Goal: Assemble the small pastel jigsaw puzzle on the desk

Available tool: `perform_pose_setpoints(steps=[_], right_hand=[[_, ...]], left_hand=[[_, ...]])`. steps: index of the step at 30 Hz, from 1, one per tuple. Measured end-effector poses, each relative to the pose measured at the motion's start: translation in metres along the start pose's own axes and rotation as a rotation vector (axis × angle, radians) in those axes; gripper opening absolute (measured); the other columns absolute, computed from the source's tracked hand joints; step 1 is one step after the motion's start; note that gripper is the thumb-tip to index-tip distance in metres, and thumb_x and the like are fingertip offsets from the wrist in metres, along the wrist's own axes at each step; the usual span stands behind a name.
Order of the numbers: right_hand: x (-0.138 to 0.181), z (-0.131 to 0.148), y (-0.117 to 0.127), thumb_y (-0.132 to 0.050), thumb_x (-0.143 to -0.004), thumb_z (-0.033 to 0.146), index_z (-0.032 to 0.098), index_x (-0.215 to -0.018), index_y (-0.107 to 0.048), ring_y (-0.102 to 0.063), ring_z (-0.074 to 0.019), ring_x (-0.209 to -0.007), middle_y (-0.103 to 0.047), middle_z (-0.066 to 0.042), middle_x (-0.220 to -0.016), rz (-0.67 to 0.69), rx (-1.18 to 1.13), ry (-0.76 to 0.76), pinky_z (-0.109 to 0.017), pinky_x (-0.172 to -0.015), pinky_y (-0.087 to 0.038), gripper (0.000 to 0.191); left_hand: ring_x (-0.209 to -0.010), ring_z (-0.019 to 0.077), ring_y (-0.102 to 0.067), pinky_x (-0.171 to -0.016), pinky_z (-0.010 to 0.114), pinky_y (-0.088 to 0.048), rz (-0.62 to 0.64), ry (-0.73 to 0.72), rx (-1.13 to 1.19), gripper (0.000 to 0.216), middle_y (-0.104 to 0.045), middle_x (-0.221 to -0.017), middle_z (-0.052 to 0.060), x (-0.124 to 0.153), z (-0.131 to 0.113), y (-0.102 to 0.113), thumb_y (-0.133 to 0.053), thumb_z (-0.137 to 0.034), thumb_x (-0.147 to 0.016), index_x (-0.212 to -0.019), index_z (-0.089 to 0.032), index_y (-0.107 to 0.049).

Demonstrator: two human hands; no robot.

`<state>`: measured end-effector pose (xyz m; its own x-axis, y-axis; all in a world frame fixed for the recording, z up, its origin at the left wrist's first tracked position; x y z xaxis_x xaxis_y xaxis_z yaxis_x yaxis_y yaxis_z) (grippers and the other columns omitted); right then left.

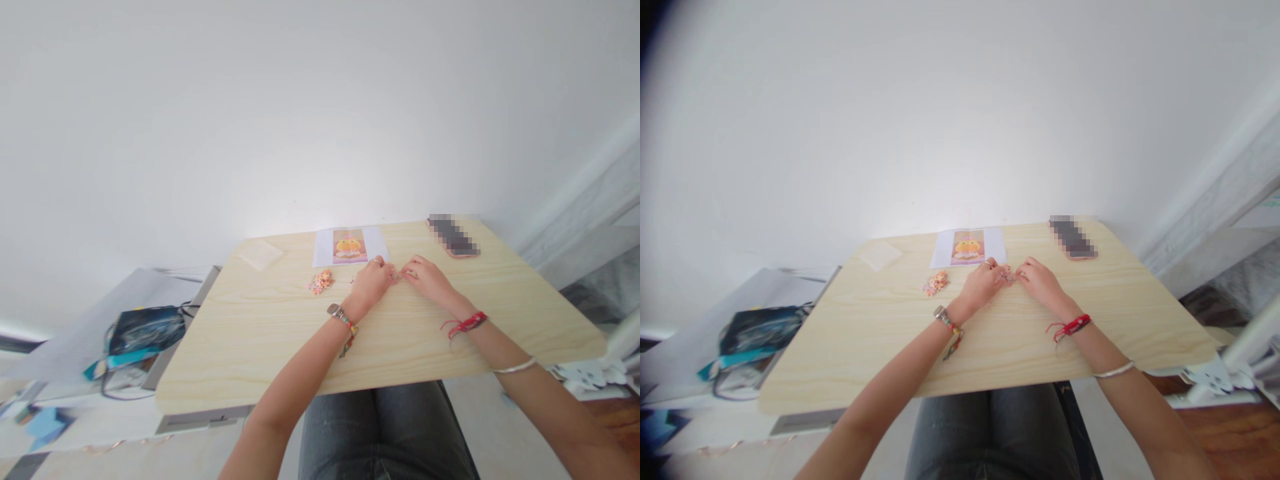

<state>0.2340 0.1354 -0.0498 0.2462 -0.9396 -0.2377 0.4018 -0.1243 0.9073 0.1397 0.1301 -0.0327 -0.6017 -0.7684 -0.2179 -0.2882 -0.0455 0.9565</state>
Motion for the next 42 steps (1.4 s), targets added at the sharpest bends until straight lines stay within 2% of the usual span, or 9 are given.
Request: perform_pose_setpoints(steps=[6, 10, 13, 17, 21, 24, 34, 42], right_hand=[[0.001, 0.000, 0.003, -0.046, -0.080, 0.018, 0.016, -0.082, -0.065, -0.052, -0.0139, -0.073, -0.054, -0.005, -0.082, 0.026, 0.033, -0.020, -0.025, -0.070, -0.040, 0.019], [0.005, 0.029, 0.009, -0.045, -0.082, 0.020, 0.018, -0.082, -0.064, -0.052, -0.0135, -0.072, -0.054, -0.004, -0.083, 0.009, -0.039, 0.055, -0.025, -0.067, -0.040, 0.019], [0.006, 0.061, 0.003, -0.047, -0.081, 0.020, 0.018, -0.083, -0.063, -0.052, -0.0146, -0.079, -0.054, -0.005, -0.088, 0.060, -0.095, 0.164, -0.026, -0.071, -0.040, 0.016], [0.002, 0.085, -0.015, -0.050, -0.080, 0.021, 0.017, -0.084, -0.063, -0.049, -0.0180, -0.088, -0.052, -0.007, -0.089, 0.150, -0.073, 0.236, -0.030, -0.077, -0.039, 0.014], [-0.003, 0.087, -0.028, -0.051, -0.080, 0.022, 0.018, -0.087, -0.063, -0.049, -0.0166, -0.084, -0.051, -0.006, -0.088, 0.211, -0.059, 0.236, -0.029, -0.076, -0.038, 0.014], [-0.005, 0.087, -0.033, -0.050, -0.080, 0.019, 0.020, -0.082, -0.064, -0.049, -0.0156, -0.084, -0.050, -0.005, -0.087, 0.243, -0.036, 0.256, -0.027, -0.077, -0.036, 0.013], [-0.001, 0.087, -0.034, -0.050, -0.082, 0.029, 0.016, -0.082, -0.058, -0.050, -0.0171, -0.087, -0.051, -0.006, -0.091, 0.225, 0.005, 0.272, -0.030, -0.077, -0.038, 0.015], [-0.003, 0.106, -0.017, -0.049, -0.083, 0.027, 0.016, -0.085, -0.055, -0.052, -0.0170, -0.083, -0.051, -0.007, -0.093, 0.141, 0.102, 0.274, -0.026, -0.066, -0.039, 0.013]], left_hand=[[-0.090, 0.0177, -0.053, -0.075, 0.028, -0.046, -0.010, 0.110, 0.031, 0.025, -0.051, -0.102, 0.008, 0.025, 0.032, 0.019, -0.047, -0.018, -0.080, -0.103, -0.017, -0.054], [-0.087, 0.0167, -0.055, -0.076, 0.028, -0.046, -0.019, 0.158, 0.037, 0.022, -0.052, -0.096, 0.006, 0.050, 0.049, 0.026, -0.047, -0.022, -0.081, -0.100, -0.017, -0.057], [-0.085, 0.0160, -0.055, -0.077, 0.028, -0.045, -0.030, 0.168, 0.049, 0.020, -0.053, -0.093, 0.005, 0.061, 0.055, 0.026, -0.045, -0.025, -0.082, -0.096, -0.018, -0.059], [-0.083, 0.0148, -0.055, -0.078, 0.028, -0.045, -0.004, 0.175, 0.067, 0.020, -0.053, -0.093, 0.005, 0.066, 0.053, 0.021, -0.045, -0.022, -0.082, -0.096, -0.018, -0.059], [-0.085, 0.0155, -0.055, -0.077, 0.028, -0.046, 0.041, 0.177, 0.063, 0.019, -0.053, -0.094, 0.005, 0.068, 0.047, 0.017, -0.049, -0.019, -0.078, -0.095, -0.019, -0.058], [-0.086, 0.0164, -0.054, -0.076, 0.028, -0.046, 0.055, 0.183, 0.054, 0.018, -0.052, -0.095, 0.005, 0.069, 0.042, 0.015, -0.050, -0.020, -0.078, -0.095, -0.019, -0.057], [-0.084, 0.0171, -0.055, -0.068, 0.026, -0.046, 0.074, 0.201, 0.040, 0.016, -0.052, -0.095, 0.007, 0.067, 0.035, 0.003, -0.048, -0.028, -0.081, -0.090, -0.018, -0.057], [-0.084, 0.0159, -0.055, -0.072, 0.026, -0.046, -0.040, 0.195, 0.049, 0.016, -0.052, -0.092, 0.006, 0.073, 0.041, 0.027, -0.047, -0.025, -0.082, -0.090, -0.017, -0.058]])
Point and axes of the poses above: each hand's wrist, its own x-axis away from the middle knuckle, its own y-axis out of the back of the hand, z = x × y, the point moved 10 cm from there along -x, towards the middle knuckle
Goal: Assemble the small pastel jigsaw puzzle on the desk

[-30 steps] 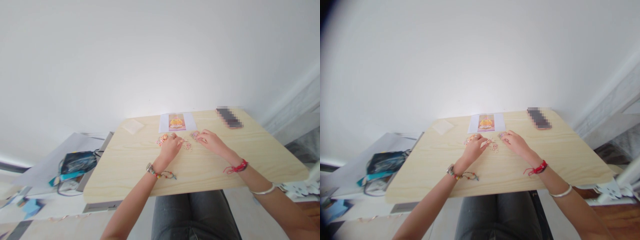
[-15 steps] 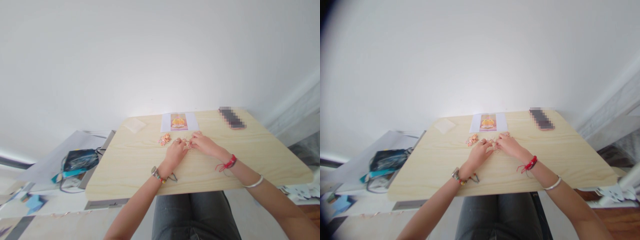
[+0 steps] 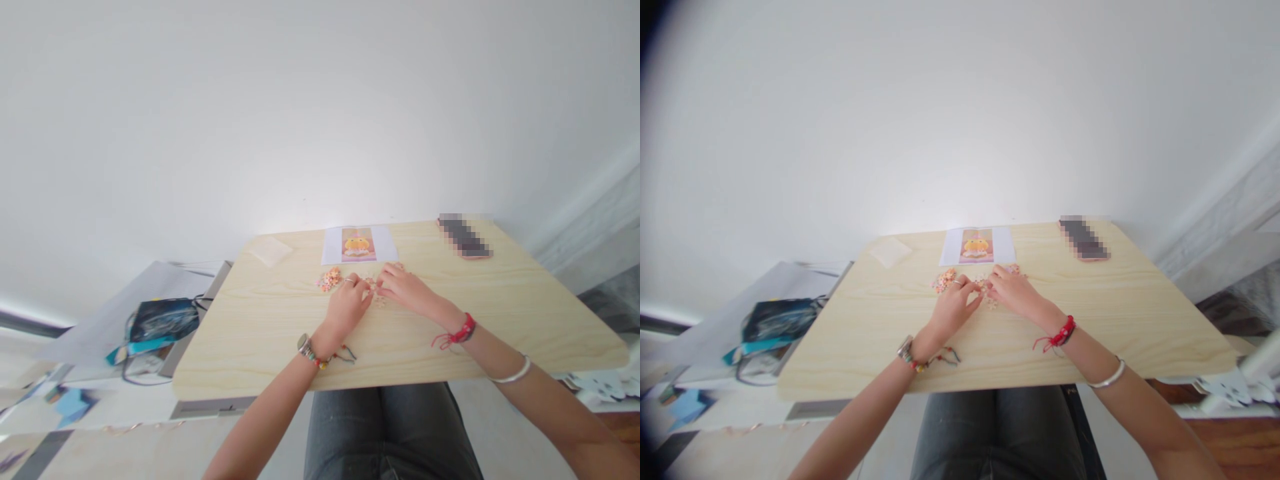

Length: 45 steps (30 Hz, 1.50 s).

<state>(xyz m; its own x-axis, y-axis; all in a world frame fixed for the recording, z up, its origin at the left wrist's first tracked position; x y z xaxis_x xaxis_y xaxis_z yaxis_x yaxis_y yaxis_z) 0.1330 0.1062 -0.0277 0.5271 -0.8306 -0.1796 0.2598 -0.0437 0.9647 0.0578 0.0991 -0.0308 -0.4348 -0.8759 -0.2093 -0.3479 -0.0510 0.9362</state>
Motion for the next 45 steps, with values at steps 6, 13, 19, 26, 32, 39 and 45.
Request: perform_pose_setpoints(steps=[6, 13, 19, 26, 32, 39, 45], right_hand=[[-0.035, 0.035, -0.003, -0.047, -0.085, 0.024, 0.014, -0.086, -0.054, -0.053, -0.0129, -0.071, -0.051, -0.006, -0.092, -0.032, -0.028, 0.057, -0.024, -0.059, -0.036, 0.013], [-0.078, 0.060, -0.026, -0.039, -0.088, 0.026, 0.014, -0.085, -0.055, -0.050, -0.0123, -0.068, -0.050, -0.007, -0.089, -0.045, -0.005, 0.115, -0.024, -0.055, -0.033, 0.020], [-0.087, 0.053, -0.033, -0.041, -0.086, 0.019, 0.012, -0.085, -0.056, -0.049, -0.0133, -0.071, -0.050, -0.008, -0.090, -0.002, 0.038, 0.060, -0.024, -0.057, -0.035, 0.016], [-0.047, 0.019, -0.014, -0.046, -0.083, 0.017, 0.015, -0.084, -0.058, -0.051, -0.0126, -0.070, -0.051, -0.006, -0.091, -0.017, -0.030, 0.008, -0.024, -0.062, -0.037, 0.013], [-0.011, -0.027, -0.011, -0.050, -0.079, 0.016, 0.016, -0.088, -0.060, -0.053, -0.0151, -0.082, -0.053, -0.006, -0.091, 0.004, -0.095, -0.067, -0.026, -0.074, -0.039, 0.014], [-0.015, -0.036, -0.015, -0.050, -0.079, 0.018, 0.015, -0.090, -0.061, -0.053, -0.0149, -0.081, -0.052, -0.007, -0.092, 0.053, -0.055, -0.135, -0.024, -0.073, -0.038, 0.016], [-0.027, -0.035, -0.022, -0.051, -0.079, 0.024, 0.015, -0.082, -0.061, -0.055, -0.0151, -0.079, -0.053, -0.006, -0.088, 0.129, -0.039, -0.189, -0.023, -0.069, -0.037, 0.013]], left_hand=[[-0.083, 0.0160, -0.054, -0.071, 0.026, -0.044, -0.102, 0.063, -0.055, 0.013, -0.053, -0.091, 0.006, 0.010, 0.040, 0.027, -0.049, -0.022, -0.080, -0.088, -0.017, -0.058], [-0.079, 0.0156, -0.055, -0.064, 0.024, -0.043, -0.117, 0.222, -0.119, 0.015, -0.052, -0.089, 0.005, 0.018, 0.090, 0.035, -0.047, -0.027, -0.082, -0.086, -0.018, -0.058], [-0.083, 0.0157, -0.055, -0.063, 0.024, -0.044, -0.139, 0.269, -0.117, 0.021, -0.051, -0.096, 0.006, 0.017, 0.098, 0.037, -0.048, -0.027, -0.081, -0.098, -0.017, -0.055], [-0.081, 0.0163, -0.055, -0.068, 0.026, -0.045, -0.096, 0.196, -0.099, 0.020, -0.052, -0.094, 0.006, 0.025, 0.072, 0.032, -0.049, -0.022, -0.080, -0.099, -0.017, -0.055], [-0.090, 0.0192, -0.055, -0.074, 0.029, -0.046, 0.029, 0.105, -0.078, 0.024, -0.051, -0.104, 0.009, 0.020, 0.040, 0.006, -0.052, -0.022, -0.078, -0.101, -0.016, -0.054], [-0.085, 0.0173, -0.055, -0.074, 0.028, -0.045, 0.063, 0.068, -0.128, 0.020, -0.053, -0.097, 0.008, -0.004, 0.019, 0.002, -0.048, -0.025, -0.081, -0.097, -0.015, -0.057], [-0.085, 0.0161, -0.055, -0.074, 0.026, -0.044, 0.047, 0.053, -0.130, 0.020, -0.053, -0.095, 0.007, -0.015, 0.016, -0.003, -0.044, -0.026, -0.084, -0.094, -0.016, -0.058]])
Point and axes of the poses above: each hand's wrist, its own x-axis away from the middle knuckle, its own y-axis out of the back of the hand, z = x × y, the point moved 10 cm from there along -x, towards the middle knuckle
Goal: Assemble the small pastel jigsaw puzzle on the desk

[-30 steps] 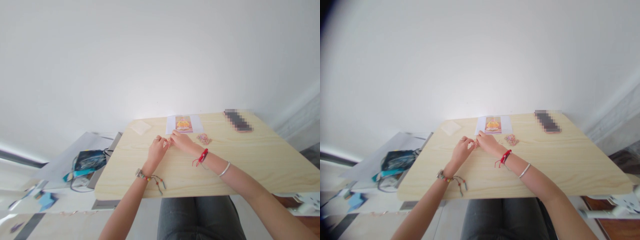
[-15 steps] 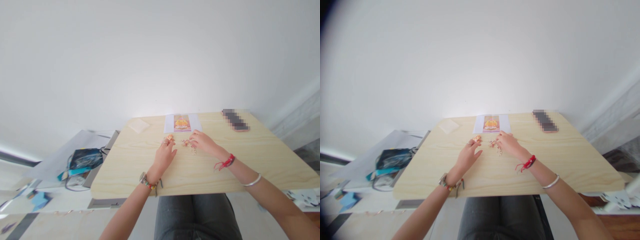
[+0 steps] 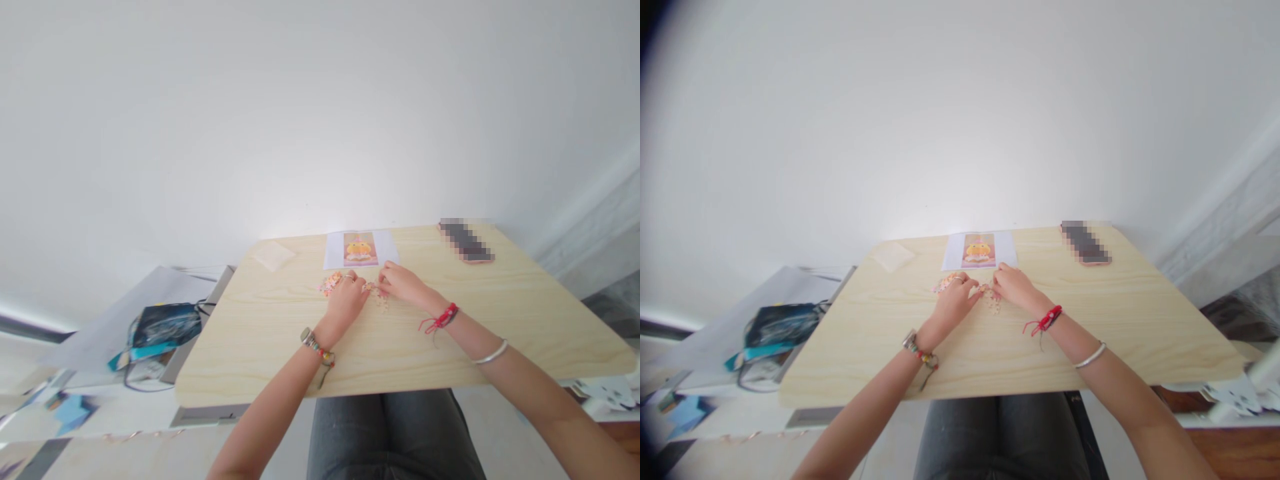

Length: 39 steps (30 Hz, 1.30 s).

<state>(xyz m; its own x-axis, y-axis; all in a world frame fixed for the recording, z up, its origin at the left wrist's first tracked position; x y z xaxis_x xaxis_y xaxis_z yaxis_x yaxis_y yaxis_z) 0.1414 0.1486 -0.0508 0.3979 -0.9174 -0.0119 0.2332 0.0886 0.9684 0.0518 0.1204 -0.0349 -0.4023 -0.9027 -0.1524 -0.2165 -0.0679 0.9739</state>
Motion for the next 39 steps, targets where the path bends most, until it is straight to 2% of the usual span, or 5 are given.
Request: perform_pose_setpoints(steps=[11, 24, 27, 33, 39], right_hand=[[0.017, 0.003, 0.015, -0.058, -0.073, 0.027, 0.016, -0.075, -0.061, -0.053, -0.0137, -0.073, -0.056, -0.003, -0.078, -0.020, -0.353, 0.084, -0.024, -0.065, -0.039, 0.012], [0.038, 0.019, -0.016, -0.056, -0.069, 0.040, 0.016, -0.065, -0.044, -0.021, -0.0024, -0.041, -0.038, 0.008, -0.054, 0.446, -1.380, -0.155, -0.018, -0.040, -0.016, 0.027], [0.035, 0.015, -0.019, -0.051, -0.073, 0.042, 0.016, -0.065, -0.046, -0.023, -0.0033, -0.042, -0.038, 0.007, -0.054, 0.400, -1.311, -0.134, -0.018, -0.040, -0.019, 0.028], [0.040, -0.006, 0.032, -0.059, -0.070, 0.040, 0.018, -0.092, -0.057, -0.039, -0.0076, -0.052, -0.048, 0.001, -0.075, -0.234, -0.708, 0.050, -0.022, -0.050, -0.035, 0.031], [0.058, 0.000, 0.041, -0.052, -0.078, 0.029, 0.022, -0.093, -0.059, -0.052, -0.0144, -0.078, -0.049, -0.005, -0.094, -0.355, -0.297, 0.130, -0.027, -0.071, -0.044, 0.018]], left_hand=[[-0.084, 0.0157, -0.055, -0.074, 0.027, -0.046, -0.066, -0.121, 0.162, 0.020, -0.052, -0.094, 0.006, -0.002, -0.019, 0.008, -0.047, -0.022, -0.082, -0.100, -0.018, -0.056], [-0.083, 0.0132, -0.050, -0.067, 0.023, -0.044, -0.265, -0.311, 0.195, 0.022, -0.049, -0.093, 0.005, 0.013, -0.031, 0.038, -0.044, -0.024, -0.084, -0.103, -0.022, -0.054], [-0.081, 0.0127, -0.050, -0.068, 0.023, -0.043, -0.257, -0.302, 0.164, 0.020, -0.049, -0.092, 0.004, 0.012, -0.030, 0.040, -0.044, -0.024, -0.084, -0.100, -0.022, -0.056], [-0.082, 0.0143, -0.051, -0.068, 0.025, -0.044, -0.206, -0.200, 0.124, 0.016, -0.050, -0.090, 0.004, 0.008, -0.024, 0.031, -0.049, -0.025, -0.081, -0.094, -0.022, -0.057], [-0.083, 0.0150, -0.051, -0.067, 0.024, -0.044, -0.161, -0.209, 0.128, 0.015, -0.050, -0.092, 0.005, -0.001, -0.036, 0.019, -0.049, -0.024, -0.081, -0.092, -0.020, -0.058]])
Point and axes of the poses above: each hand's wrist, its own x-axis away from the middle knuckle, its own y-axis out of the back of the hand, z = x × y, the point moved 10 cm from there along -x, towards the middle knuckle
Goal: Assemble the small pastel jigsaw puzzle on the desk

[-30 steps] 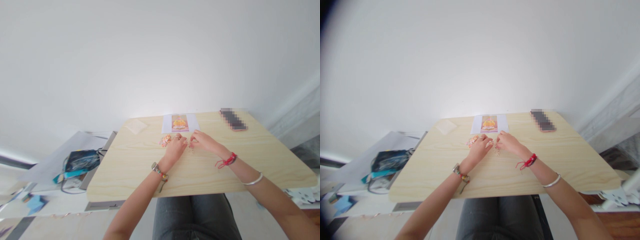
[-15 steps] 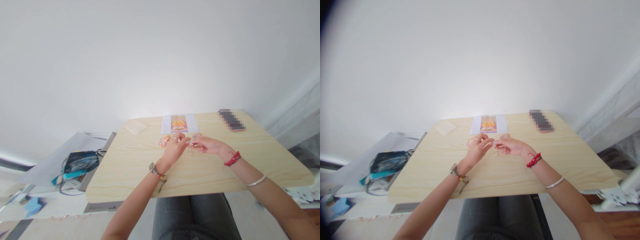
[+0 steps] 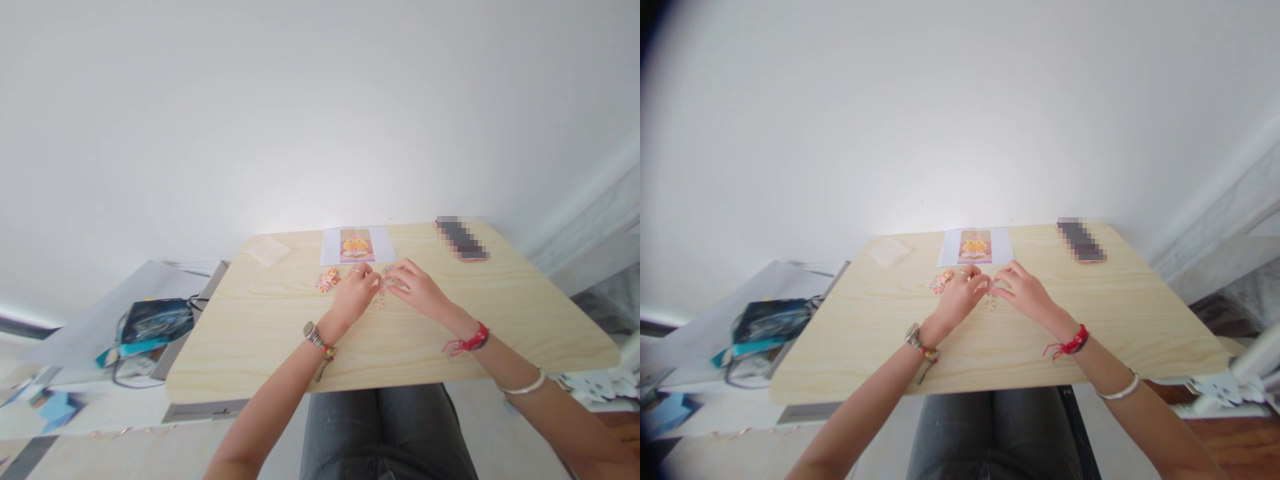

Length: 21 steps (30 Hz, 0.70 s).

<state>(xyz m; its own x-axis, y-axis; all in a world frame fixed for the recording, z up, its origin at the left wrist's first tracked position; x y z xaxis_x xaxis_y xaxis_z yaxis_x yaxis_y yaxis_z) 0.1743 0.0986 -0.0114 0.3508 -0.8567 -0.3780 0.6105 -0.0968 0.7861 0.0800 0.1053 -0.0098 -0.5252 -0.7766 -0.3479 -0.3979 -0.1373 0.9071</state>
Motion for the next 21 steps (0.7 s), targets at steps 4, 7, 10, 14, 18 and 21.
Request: perform_pose_setpoints(steps=[4, 7, 10, 14, 18, 21], right_hand=[[0.003, -0.019, 0.007, -0.051, -0.078, 0.027, 0.021, -0.094, -0.060, -0.053, -0.0137, -0.075, -0.049, -0.004, -0.091, -0.030, 0.065, -0.045, -0.026, -0.069, -0.044, 0.019], [0.004, -0.039, 0.011, -0.051, -0.078, 0.028, 0.020, -0.092, -0.061, -0.051, -0.0123, -0.067, -0.048, -0.004, -0.088, -0.022, 0.108, -0.096, -0.025, -0.064, -0.044, 0.019], [0.005, -0.058, 0.011, -0.051, -0.077, 0.027, 0.019, -0.088, -0.062, -0.049, -0.0114, -0.061, -0.049, -0.004, -0.085, 0.009, 0.136, -0.142, -0.026, -0.062, -0.043, 0.017], [0.007, -0.083, 0.014, -0.053, -0.075, 0.026, 0.017, -0.085, -0.062, -0.049, -0.0122, -0.060, -0.050, -0.004, -0.082, -0.020, 0.168, -0.213, -0.027, -0.064, -0.042, 0.016], [0.005, -0.101, 0.011, -0.054, -0.074, 0.029, 0.016, -0.084, -0.064, -0.050, -0.0132, -0.064, -0.052, -0.004, -0.081, -0.028, 0.170, -0.257, -0.028, -0.068, -0.042, 0.018], [0.000, -0.107, 0.007, -0.055, -0.074, 0.027, 0.015, -0.086, -0.064, -0.052, -0.0141, -0.069, -0.053, -0.005, -0.082, 0.013, 0.164, -0.270, -0.028, -0.071, -0.042, 0.020]], left_hand=[[-0.085, 0.0164, -0.051, -0.068, 0.026, -0.045, 0.066, -0.047, -0.038, 0.017, -0.050, -0.096, 0.006, -0.017, -0.011, -0.016, -0.050, -0.024, -0.081, -0.096, -0.019, -0.056], [-0.085, 0.0178, -0.051, -0.068, 0.028, -0.045, 0.129, -0.098, -0.091, 0.019, -0.050, -0.096, 0.008, -0.032, -0.022, -0.033, -0.046, -0.021, -0.082, -0.098, -0.017, -0.055], [-0.087, 0.0189, -0.050, -0.068, 0.029, -0.046, 0.148, -0.149, -0.108, 0.021, -0.050, -0.095, 0.010, -0.042, -0.032, -0.044, -0.040, -0.014, -0.084, -0.100, -0.015, -0.054], [-0.090, 0.0194, -0.050, -0.071, 0.030, -0.046, 0.146, -0.120, -0.072, 0.023, -0.049, -0.096, 0.010, -0.042, -0.029, -0.047, -0.038, -0.013, -0.084, -0.102, -0.016, -0.052], [-0.091, 0.0206, -0.050, -0.072, 0.032, -0.046, 0.185, -0.031, -0.077, 0.018, -0.048, -0.100, 0.010, -0.029, -0.009, -0.039, -0.045, -0.015, -0.080, -0.096, -0.016, -0.055], [-0.092, 0.0205, -0.050, -0.074, 0.032, -0.046, 0.176, 0.035, -0.084, 0.017, -0.048, -0.100, 0.010, -0.015, 0.009, -0.028, -0.046, -0.015, -0.080, -0.094, -0.016, -0.056]])
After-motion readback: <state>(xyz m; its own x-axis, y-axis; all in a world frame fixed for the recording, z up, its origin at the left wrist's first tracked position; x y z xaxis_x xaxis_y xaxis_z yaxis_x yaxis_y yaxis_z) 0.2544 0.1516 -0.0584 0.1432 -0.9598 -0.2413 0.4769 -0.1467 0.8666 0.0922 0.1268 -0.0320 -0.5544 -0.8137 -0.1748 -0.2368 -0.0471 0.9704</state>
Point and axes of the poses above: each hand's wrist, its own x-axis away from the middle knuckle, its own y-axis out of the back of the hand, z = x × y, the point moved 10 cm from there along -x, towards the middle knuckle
